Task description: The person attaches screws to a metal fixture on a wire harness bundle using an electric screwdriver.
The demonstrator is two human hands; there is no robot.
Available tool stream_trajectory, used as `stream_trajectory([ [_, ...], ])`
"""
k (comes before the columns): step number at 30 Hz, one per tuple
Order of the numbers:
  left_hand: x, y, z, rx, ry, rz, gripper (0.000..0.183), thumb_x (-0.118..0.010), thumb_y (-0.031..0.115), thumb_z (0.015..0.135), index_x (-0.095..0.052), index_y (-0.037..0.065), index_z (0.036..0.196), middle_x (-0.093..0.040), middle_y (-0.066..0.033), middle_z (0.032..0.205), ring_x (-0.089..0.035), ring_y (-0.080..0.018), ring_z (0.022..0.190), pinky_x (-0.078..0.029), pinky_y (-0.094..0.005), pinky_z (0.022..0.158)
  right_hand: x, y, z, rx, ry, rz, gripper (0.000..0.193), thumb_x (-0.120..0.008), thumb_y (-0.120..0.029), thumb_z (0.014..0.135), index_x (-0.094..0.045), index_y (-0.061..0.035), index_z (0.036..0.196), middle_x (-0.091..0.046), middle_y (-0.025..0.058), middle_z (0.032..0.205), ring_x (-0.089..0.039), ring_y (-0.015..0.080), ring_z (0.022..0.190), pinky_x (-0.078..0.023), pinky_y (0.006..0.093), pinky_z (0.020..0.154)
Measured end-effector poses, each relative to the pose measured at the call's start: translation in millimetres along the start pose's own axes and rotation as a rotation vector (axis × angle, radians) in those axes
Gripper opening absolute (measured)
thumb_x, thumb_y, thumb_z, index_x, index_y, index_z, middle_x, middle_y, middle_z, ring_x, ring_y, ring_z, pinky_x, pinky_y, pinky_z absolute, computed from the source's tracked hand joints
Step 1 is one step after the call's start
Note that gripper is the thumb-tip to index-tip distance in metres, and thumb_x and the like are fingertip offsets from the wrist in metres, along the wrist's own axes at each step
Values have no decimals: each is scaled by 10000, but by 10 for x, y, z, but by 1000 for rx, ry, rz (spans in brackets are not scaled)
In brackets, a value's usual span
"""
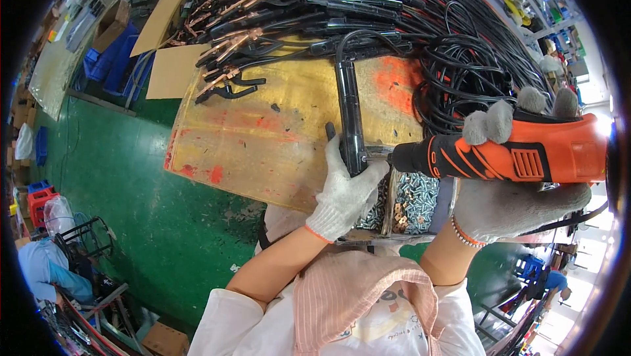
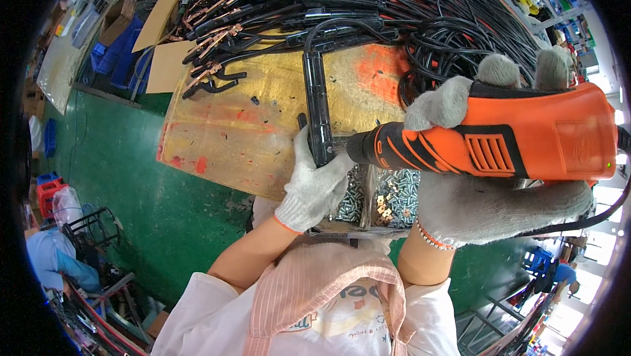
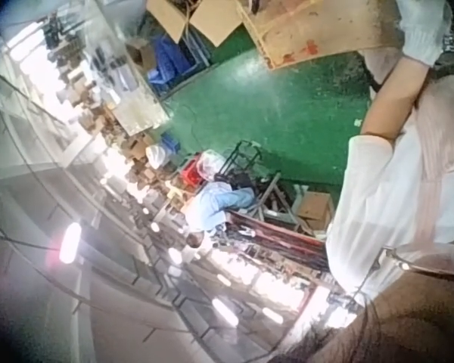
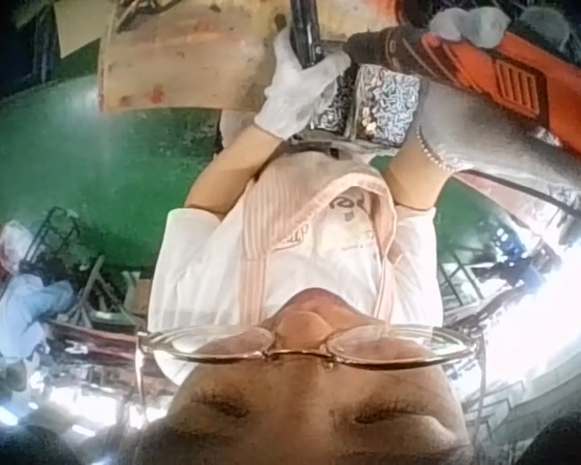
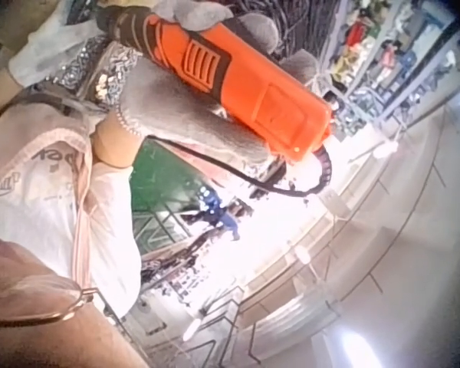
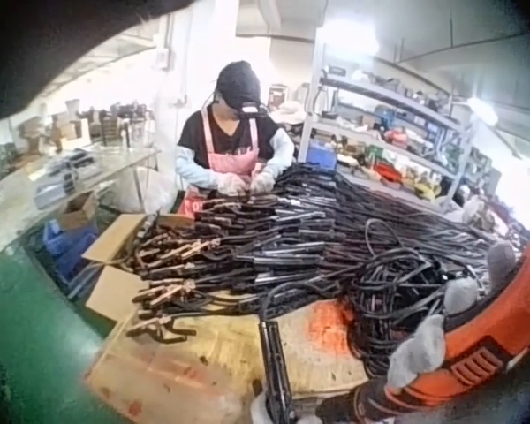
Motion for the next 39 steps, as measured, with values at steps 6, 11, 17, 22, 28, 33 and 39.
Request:
stream_trajectory([
  [6,5,14,-28,14,-9,10,827,-680,69,829,-112,95,1428,-503,-28,682,-448,-100,401,-367,-267,329,154,-17,-19,48,-157,47,732,-543,-564,855,-413,-86,1393,-552,129,1252,-497,205,772,-407,366,630],
  [11,-10,59,-18,53,10,-45,790,-669,52,833,-134,92,1412,-514,-27,717,-457,-93,420,-377,-261,346,60,85,-45,141,-204,-32,554,-551,-333,889,-425,-85,1368,-544,146,1202,-480,190,750,-400,334,608],
  [17,72,141,-5,98,-35,-19,736,-660,26,834,-173,65,1384,-541,-27,794,-493,-81,514,-425,-246,434,150,168,-90,104,-177,-166,519,-507,-165,863,-368,-39,1347,-504,121,1002,-439,172,631,-395,298,560],
  [22,138,-14,40,13,-56,-2,710,-668,13,827,-197,2,1358,-560,-52,898,-553,-97,687,-487,-250,582,230,239,-132,70,-165,-263,511,-471,-26,841,-320,-1,1328,-471,100,836,-406,156,532,-392,267,520],
  [28,126,5,20,-1,-48,61,684,-663,9,829,-214,-29,1343,-565,-70,941,-569,-105,740,-498,-253,626,44,333,-148,32,-3,-311,345,-575,-33,796,-423,-52,1105,-476,82,802,-432,165,550,-389,269,509],
  [33,153,116,-10,139,-69,-66,681,-652,12,829,-220,19,1354,-569,-50,875,-539,-86,590,-443,-232,455,-130,296,-135,56,177,-310,210,-679,-40,751,-527,-102,882,-481,64,769,-458,174,568,-386,271,498],
  [39,137,132,-16,69,-68,-76,643,-650,22,852,-250,112,1347,-542,-36,852,-519,-81,562,-421,-225,420,303,295,-439,131,256,-323,345,-595,10,783,-455,-53,1093,-495,63,756,-451,150,532,-392,269,480],
])
Point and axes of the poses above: each hand's wrist, its own z-axis towards the middle knuckle, its own x-axis out of the back of the hand, y = z × x, the point moved 1 cm from there along z, towards the middle knuckle
